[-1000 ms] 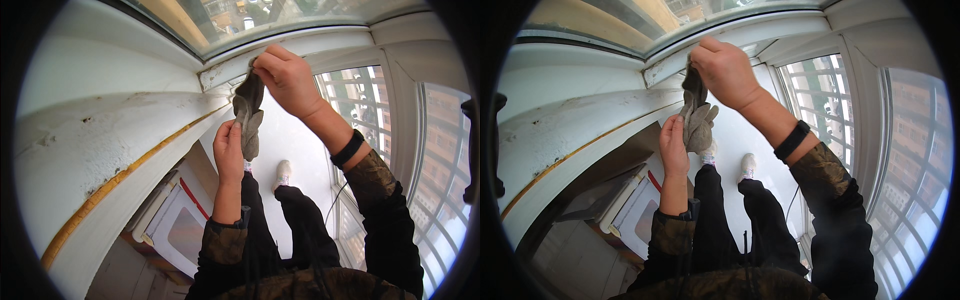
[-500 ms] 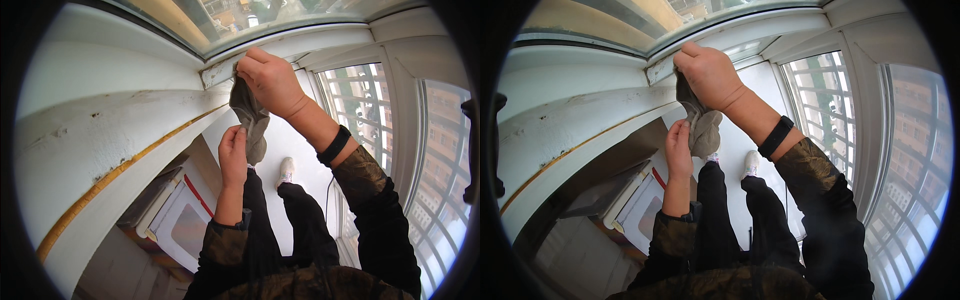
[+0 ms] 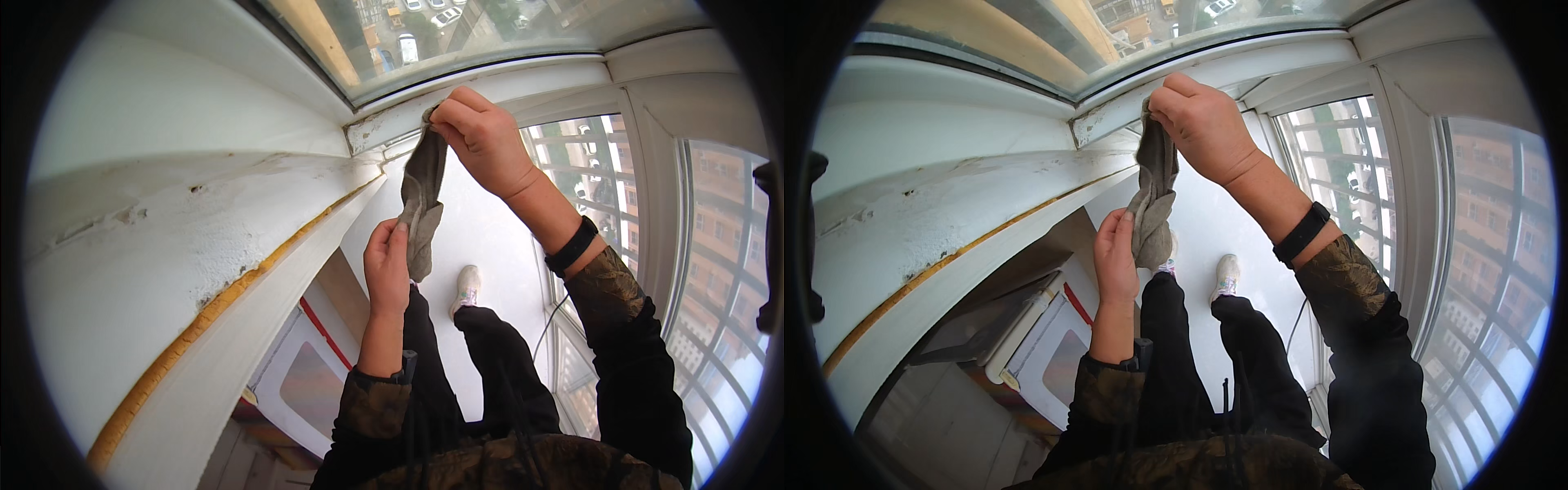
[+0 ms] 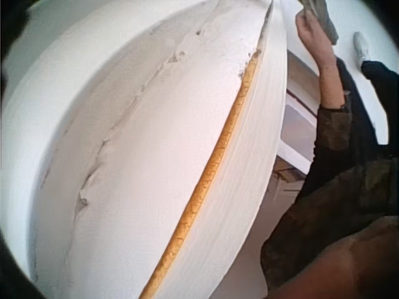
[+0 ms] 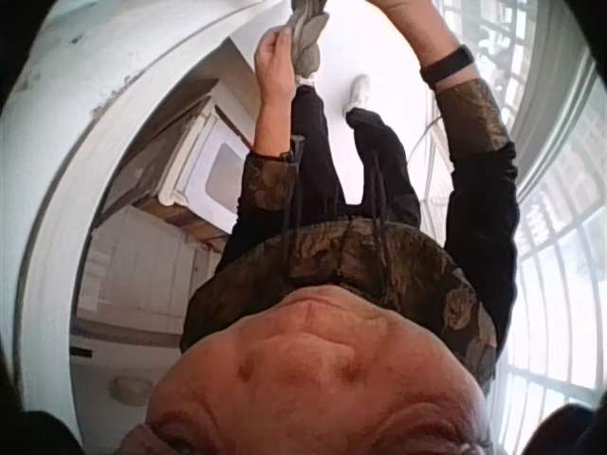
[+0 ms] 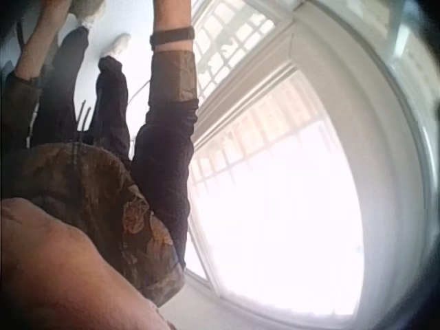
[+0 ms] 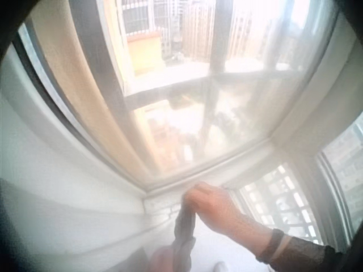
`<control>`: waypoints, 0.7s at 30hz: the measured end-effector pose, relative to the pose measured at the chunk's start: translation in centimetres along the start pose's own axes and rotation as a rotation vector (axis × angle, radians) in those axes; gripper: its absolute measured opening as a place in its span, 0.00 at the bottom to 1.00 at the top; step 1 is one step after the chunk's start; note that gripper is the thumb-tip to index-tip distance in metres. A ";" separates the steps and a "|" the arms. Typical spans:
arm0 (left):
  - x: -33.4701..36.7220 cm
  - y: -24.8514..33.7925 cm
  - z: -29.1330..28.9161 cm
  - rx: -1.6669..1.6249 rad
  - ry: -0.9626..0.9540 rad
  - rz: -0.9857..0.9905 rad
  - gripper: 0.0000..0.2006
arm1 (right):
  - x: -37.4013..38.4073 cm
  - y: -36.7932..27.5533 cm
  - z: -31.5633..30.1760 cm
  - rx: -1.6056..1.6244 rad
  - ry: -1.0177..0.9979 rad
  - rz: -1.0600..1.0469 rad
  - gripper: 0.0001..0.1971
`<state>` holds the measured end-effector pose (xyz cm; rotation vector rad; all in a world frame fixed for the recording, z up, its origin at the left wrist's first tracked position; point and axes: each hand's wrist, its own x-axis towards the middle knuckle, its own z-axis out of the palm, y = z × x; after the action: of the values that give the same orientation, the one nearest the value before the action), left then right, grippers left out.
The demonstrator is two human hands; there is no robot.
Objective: The person wipes the window frame and glass with a cloth, moving along the top and side edges of a large window. They repeatedly fold and reposition the cloth while cleaning different sections of the frame and pane.
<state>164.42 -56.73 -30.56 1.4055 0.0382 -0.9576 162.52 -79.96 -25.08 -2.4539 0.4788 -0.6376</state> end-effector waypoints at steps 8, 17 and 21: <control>-0.4 0.9 -0.4 0.044 0.018 0.019 0.12 | 0.4 -2.7 4.1 0.048 -0.023 -0.201 0.02; -1.9 1.6 -1.6 0.168 0.110 0.025 0.14 | -0.4 -3.0 5.3 -0.101 -0.017 0.062 0.02; -2.5 2.4 -1.5 0.028 0.174 -0.082 0.14 | -0.8 -3.8 8.0 0.057 0.172 -0.030 0.04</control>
<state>165.00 -54.42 -27.62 1.5200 0.2138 -0.9038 166.89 -73.22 -28.94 -2.3681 0.4839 -0.8682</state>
